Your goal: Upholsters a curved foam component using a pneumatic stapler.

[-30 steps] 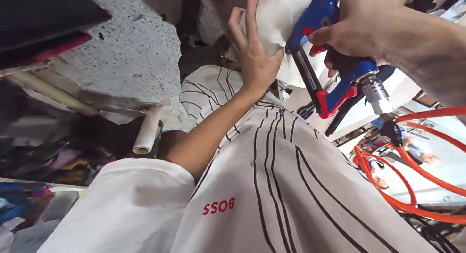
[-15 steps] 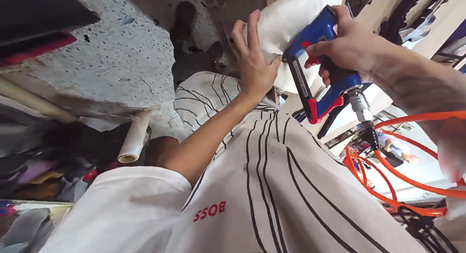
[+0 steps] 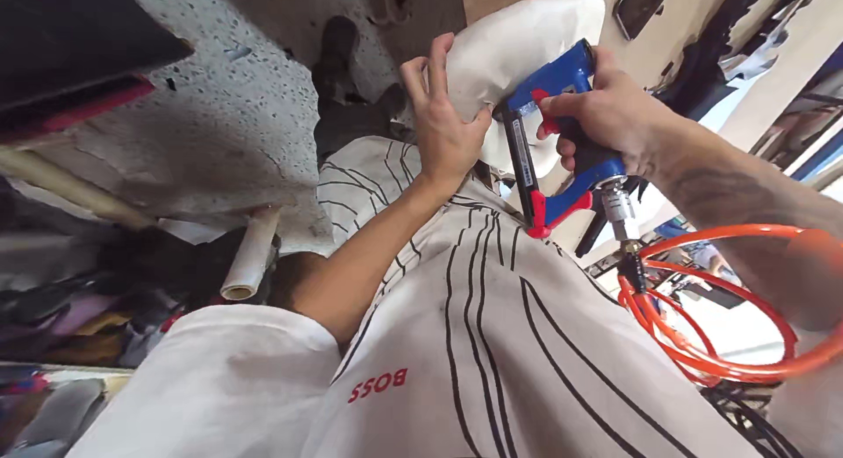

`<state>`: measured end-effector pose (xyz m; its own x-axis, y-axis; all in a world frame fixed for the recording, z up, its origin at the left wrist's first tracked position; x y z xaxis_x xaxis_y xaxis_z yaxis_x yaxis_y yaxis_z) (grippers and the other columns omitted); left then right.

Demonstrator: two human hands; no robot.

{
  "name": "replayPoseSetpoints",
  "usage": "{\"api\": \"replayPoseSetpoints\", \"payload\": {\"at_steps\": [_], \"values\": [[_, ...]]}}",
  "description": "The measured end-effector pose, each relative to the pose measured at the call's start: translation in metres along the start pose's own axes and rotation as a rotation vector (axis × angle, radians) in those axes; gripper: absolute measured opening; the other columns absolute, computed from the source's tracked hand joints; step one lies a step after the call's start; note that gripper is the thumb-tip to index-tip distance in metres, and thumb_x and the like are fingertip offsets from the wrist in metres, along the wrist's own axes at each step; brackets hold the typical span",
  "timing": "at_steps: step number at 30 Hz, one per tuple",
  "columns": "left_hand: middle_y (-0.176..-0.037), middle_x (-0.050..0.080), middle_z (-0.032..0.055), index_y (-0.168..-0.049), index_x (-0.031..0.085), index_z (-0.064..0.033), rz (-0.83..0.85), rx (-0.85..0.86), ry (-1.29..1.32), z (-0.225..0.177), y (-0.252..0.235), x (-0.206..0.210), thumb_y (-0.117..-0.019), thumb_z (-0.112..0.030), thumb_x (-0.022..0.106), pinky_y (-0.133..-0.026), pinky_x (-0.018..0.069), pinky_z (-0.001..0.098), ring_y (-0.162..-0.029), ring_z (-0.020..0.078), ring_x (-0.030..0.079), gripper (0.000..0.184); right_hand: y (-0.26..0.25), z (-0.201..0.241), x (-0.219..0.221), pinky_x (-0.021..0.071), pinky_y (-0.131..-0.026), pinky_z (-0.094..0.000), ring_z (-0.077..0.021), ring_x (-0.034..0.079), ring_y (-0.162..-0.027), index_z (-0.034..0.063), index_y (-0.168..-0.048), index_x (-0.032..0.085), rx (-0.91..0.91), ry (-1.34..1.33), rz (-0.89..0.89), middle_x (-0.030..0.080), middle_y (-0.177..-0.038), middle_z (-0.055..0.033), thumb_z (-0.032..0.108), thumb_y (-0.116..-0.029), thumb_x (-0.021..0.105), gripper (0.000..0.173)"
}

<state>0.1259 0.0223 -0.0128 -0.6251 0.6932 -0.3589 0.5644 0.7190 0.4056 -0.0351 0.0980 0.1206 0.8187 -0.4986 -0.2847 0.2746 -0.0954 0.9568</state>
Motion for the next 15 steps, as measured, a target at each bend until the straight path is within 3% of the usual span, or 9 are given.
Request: {"api": "replayPoseSetpoints", "payload": {"at_steps": [10,13,15], "values": [[-0.136,0.049,0.0185,-0.151,0.049,-0.0109,0.036,0.013,-0.008,0.000,0.002,-0.005,-0.0696,-0.028,0.088,-0.086,0.0590,0.0321,-0.114,0.0250,0.060,0.092,0.001,0.004,-0.004,0.0571,-0.040,-0.0401,-0.0243,0.062,-0.048,0.0288,-0.151,0.019,0.042,0.007,0.013,0.065,-0.088,-0.0138,0.017,-0.1028,0.062,0.065],[-0.130,0.060,0.0153,-0.146,0.053,-0.0125,0.186,-0.003,-0.096,-0.003,-0.014,-0.024,-0.0700,-0.040,0.086,-0.099,0.0520,0.0452,-0.119,0.0300,0.058,0.088,0.014,-0.004,-0.001,0.0518,-0.041,-0.0305,-0.0171,0.057,-0.047,0.0279,-0.150,0.027,0.054,-0.096,0.011,0.068,-0.087,-0.0100,0.024,-0.1065,0.055,0.052],[-0.131,0.065,0.0103,-0.142,0.055,-0.0130,0.290,-0.023,-0.146,-0.003,-0.025,-0.033,-0.0711,-0.047,0.084,-0.102,0.0531,0.0472,-0.121,0.0254,0.063,0.084,0.007,-0.013,-0.003,0.0541,-0.041,-0.0316,-0.0183,0.060,-0.047,0.0247,-0.149,0.028,0.046,-0.183,0.028,0.069,-0.088,-0.0121,0.023,-0.1063,0.056,0.051]]}}
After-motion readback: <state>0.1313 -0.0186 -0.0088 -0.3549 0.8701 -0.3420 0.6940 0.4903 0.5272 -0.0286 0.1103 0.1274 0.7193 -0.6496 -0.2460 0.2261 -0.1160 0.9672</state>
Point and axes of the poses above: each hand's wrist, its own y-axis away from the middle knuckle, its own x-axis out of the palm, z = x × y, the point moved 2 cm from there along -y, towards the middle knuckle
